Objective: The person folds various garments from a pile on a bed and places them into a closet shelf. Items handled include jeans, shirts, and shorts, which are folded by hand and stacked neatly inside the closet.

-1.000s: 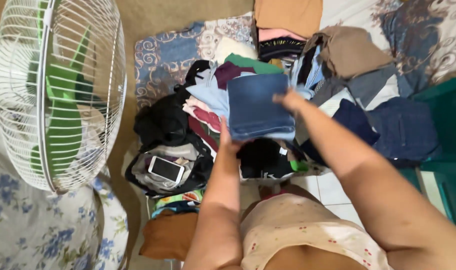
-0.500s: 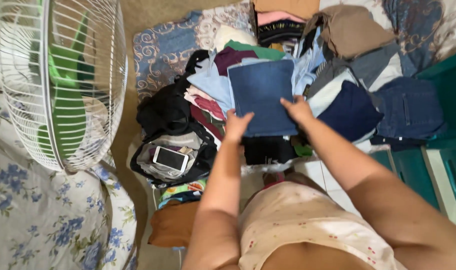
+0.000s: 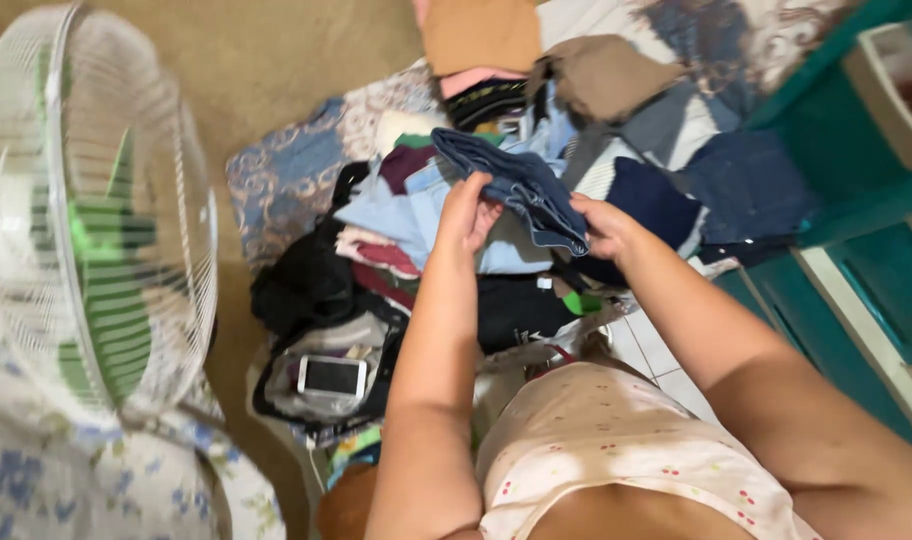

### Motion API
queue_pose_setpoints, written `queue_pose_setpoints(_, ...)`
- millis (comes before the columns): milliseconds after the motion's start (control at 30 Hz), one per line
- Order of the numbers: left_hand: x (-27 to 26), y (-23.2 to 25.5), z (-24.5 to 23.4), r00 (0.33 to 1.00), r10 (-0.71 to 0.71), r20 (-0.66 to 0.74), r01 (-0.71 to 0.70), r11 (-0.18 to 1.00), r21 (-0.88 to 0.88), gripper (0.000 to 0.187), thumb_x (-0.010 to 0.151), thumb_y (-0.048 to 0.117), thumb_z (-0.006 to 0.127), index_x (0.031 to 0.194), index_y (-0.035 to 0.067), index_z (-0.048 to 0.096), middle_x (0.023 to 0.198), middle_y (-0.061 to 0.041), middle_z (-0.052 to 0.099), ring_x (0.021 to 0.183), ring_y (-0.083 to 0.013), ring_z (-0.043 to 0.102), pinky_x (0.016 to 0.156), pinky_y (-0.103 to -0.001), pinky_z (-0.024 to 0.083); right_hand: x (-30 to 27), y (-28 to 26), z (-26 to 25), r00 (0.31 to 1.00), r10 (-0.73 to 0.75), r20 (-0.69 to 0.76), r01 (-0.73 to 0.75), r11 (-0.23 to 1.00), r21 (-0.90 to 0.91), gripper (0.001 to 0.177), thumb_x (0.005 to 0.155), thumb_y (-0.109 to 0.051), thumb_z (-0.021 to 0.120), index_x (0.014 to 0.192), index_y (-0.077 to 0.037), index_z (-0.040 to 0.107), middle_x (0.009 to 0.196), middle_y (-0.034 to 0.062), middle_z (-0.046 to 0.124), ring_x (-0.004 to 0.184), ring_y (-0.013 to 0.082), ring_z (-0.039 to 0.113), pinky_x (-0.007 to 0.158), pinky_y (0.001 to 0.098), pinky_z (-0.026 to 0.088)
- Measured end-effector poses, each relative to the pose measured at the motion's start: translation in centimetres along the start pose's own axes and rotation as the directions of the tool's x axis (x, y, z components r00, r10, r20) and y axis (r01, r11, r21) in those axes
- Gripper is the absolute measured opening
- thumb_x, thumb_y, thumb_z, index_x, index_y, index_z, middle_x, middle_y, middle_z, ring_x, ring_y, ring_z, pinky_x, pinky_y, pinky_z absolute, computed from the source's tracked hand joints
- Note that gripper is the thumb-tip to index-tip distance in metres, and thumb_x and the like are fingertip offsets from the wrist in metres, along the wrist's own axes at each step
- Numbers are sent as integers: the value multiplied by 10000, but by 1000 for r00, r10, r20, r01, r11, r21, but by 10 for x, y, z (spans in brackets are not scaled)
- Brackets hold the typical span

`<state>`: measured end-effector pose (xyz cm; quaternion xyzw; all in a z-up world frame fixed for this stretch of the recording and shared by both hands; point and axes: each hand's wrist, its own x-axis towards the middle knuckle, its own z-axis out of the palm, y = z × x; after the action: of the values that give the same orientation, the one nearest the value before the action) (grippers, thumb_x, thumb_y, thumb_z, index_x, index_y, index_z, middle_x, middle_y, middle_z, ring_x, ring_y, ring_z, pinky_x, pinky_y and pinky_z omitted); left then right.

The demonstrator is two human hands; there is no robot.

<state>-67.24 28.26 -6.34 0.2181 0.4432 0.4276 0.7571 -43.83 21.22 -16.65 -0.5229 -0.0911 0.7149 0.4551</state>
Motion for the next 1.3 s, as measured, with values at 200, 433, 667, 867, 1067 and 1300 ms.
queue_pose_setpoints(200,-41,6,65,971,-114,208,109,993,34,480,877,363,786,1244,92,635,1199,-123,672,1015,-278,707,843,-440,619,-127,-62,-1,910,-398,-119,392,917,-68,768,696,57,849,1366,-222,599,1191,114,664,1052,283,711,806,442,632)
queue_pose_setpoints(433,-73,-64,179,879,-159,450,-71,889,453,940,861,63,834,1578,211,243,1554,-257,369,1380,-450,427,1078,-653,409,-244,-76,-97,744,-504,-438,570,821,24,1143,612,126,867,1581,-265,404,1582,354,249,1496,451,262,1193,553,337)
queue_pose_setpoints(667,-98,-169,269,722,-398,566,-2,816,577,1136,777,22,871,1627,204,139,1541,-284,371,1339,-447,457,982,-633,496,-305,-24,-249,819,-456,-350,558,777,293,859,774,-14,723,1557,-217,436,1434,271,549,1251,450,589,986,684,470)
queue_pose_setpoints(867,-125,-260,369,583,-511,632,-47,756,653,1047,757,56,898,1596,187,284,1520,-304,411,1358,-474,449,1033,-624,456,-387,-7,-348,682,-470,-560,656,733,182,892,658,125,718,1490,-97,485,1327,294,593,1153,484,616,914,710,494)
queue_pose_setpoints(1067,-173,-325,467,527,-567,634,27,756,654,829,886,319,801,1573,172,362,1544,-280,414,1392,-464,444,1061,-630,435,-453,3,-449,498,-542,-677,808,574,134,838,621,180,681,1416,-58,566,1286,258,631,1147,443,648,933,664,531)
queue_pose_setpoints(1300,-133,-431,516,499,-578,645,180,798,576,473,1106,321,506,1532,132,431,1491,-182,521,1332,-320,562,1077,-432,471,-530,-22,-499,254,-614,-747,931,364,18,730,642,133,674,1332,-106,652,1273,129,702,1176,298,715,1002,515,582)
